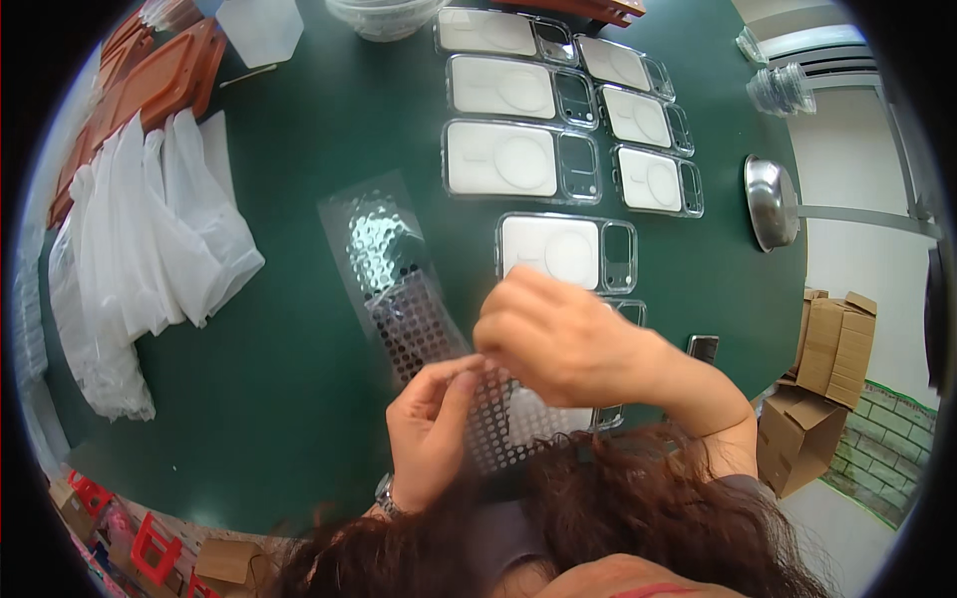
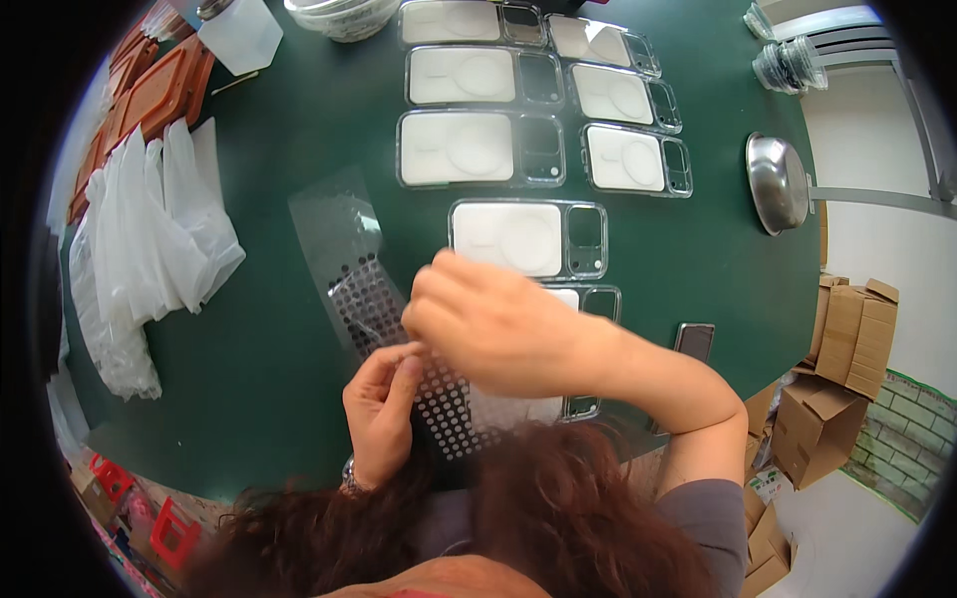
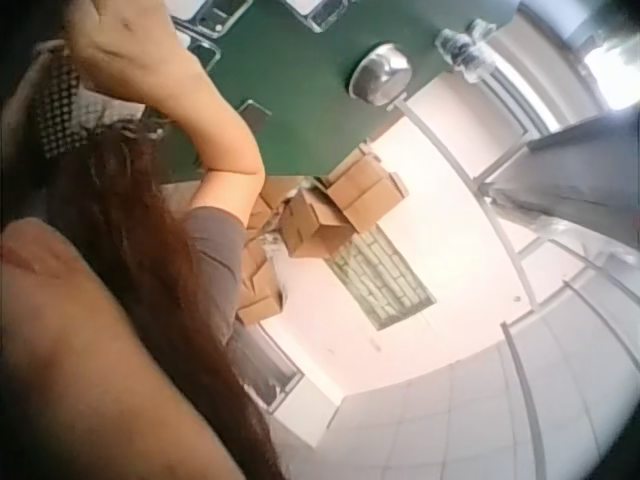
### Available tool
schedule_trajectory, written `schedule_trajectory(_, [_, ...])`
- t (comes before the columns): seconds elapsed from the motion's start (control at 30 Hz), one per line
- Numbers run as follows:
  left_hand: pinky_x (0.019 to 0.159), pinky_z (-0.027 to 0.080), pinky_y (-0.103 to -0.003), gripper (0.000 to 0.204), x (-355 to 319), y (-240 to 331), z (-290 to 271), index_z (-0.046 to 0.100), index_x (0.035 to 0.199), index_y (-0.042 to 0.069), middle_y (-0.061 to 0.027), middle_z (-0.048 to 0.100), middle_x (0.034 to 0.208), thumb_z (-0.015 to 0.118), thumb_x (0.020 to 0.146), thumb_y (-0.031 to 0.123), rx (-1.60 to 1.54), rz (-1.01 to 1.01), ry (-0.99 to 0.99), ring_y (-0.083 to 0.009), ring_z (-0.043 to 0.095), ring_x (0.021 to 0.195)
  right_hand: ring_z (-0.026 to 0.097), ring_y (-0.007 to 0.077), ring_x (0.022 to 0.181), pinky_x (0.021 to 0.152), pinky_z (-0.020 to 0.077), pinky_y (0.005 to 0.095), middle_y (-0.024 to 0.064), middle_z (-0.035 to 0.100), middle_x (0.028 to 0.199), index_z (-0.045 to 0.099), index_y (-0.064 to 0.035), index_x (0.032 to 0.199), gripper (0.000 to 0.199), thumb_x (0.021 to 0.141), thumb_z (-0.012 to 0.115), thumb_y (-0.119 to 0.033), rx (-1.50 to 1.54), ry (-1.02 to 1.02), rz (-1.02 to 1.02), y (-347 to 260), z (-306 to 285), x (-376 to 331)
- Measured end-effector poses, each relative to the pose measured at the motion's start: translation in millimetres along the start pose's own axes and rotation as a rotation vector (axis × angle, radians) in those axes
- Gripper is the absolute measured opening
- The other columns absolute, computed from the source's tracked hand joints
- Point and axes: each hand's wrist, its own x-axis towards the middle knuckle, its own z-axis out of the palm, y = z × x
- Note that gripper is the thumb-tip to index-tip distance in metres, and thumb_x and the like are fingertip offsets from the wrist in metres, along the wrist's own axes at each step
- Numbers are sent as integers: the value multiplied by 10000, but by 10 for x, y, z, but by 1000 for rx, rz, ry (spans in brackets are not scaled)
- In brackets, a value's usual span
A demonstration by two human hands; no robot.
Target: The person removes phone cases from plastic sleeves and arranges them on the table. They retrieve sticker sheets from an overhead shelf, peel adhesive dots from the sheets, apply the dots to the camera corners of each phone case, and return the sheets to the shelf.
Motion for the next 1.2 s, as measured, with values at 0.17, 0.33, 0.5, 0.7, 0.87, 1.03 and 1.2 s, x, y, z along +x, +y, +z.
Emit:
schedule_trajectory(0.17, [963, 509, -337, 194, 54, 80, -9, 596, 1153, -72, -206, 677, 1158, 514, 1004, 23, -72, -141, -24, -203, 655, 1057, 532, 199, 754, 723, 456, 317, 90, 583, 855, 599, 11, 1020, 134, 939, 570, -92, -171, 372, 553, 1238, -1102, 307])
schedule_trajectory(0.33, [979, 495, -335, 185, 89, 111, -14, 620, 1124, -70, -188, 689, 1140, 506, 993, -7, -70, -216, -61, -203, 652, 1071, 492, 138, 751, 703, 432, 267, 53, 589, 843, 577, 4, 1019, 182, 990, 557, -175, -327, 284, 545, 2174, -1250, 344])
schedule_trajectory(0.5, [985, 484, -328, 183, 104, 153, -44, 626, 1115, -73, -185, 691, 1142, 512, 981, -24, -89, -253, -68, -198, 645, 1085, 492, 157, 746, 701, 431, 296, 70, 593, 843, 569, -7, 1028, 172, 986, 558, -173, -371, 161, 569, 2265, -1150, 401])
schedule_trajectory(0.7, [981, 481, -323, 188, 82, 168, -64, 632, 1112, -74, -178, 694, 1140, 510, 978, -26, -65, -258, -72, -189, 643, 1084, 484, 174, 719, 680, 427, 309, 88, 580, 812, 570, -15, 1018, 159, 973, 567, -167, -424, 92, 573, 2201, -1136, 475])
schedule_trajectory(0.87, [979, 483, -323, 191, 94, 142, -54, 634, 1114, -73, -176, 695, 1137, 512, 975, -24, -88, -274, -64, -187, 645, 1076, 489, 176, 712, 677, 429, 310, 95, 591, 806, 578, -9, 998, 155, 960, 579, -159, -407, 88, 570, 2219, -1155, 462])
schedule_trajectory(1.03, [980, 484, -328, 189, 80, 145, -69, 628, 1115, -74, -177, 692, 1142, 509, 982, -11, -94, -264, -63, -190, 642, 1083, 519, 174, 732, 687, 438, 307, 96, 612, 823, 613, 9, 953, 159, 946, 600, -149, -402, 81, 566, 2174, -1198, 521])
schedule_trajectory(1.2, [990, 485, -341, 211, 75, 163, -82, 601, 1151, -75, -193, 677, 1165, 489, 1008, 32, -123, -271, -41, -209, 640, 1096, 565, 172, 783, 750, 460, 293, 75, 634, 901, 685, -11, 1081, 190, 941, 599, -105, -415, 229, 463, 2074, -1050, 366])
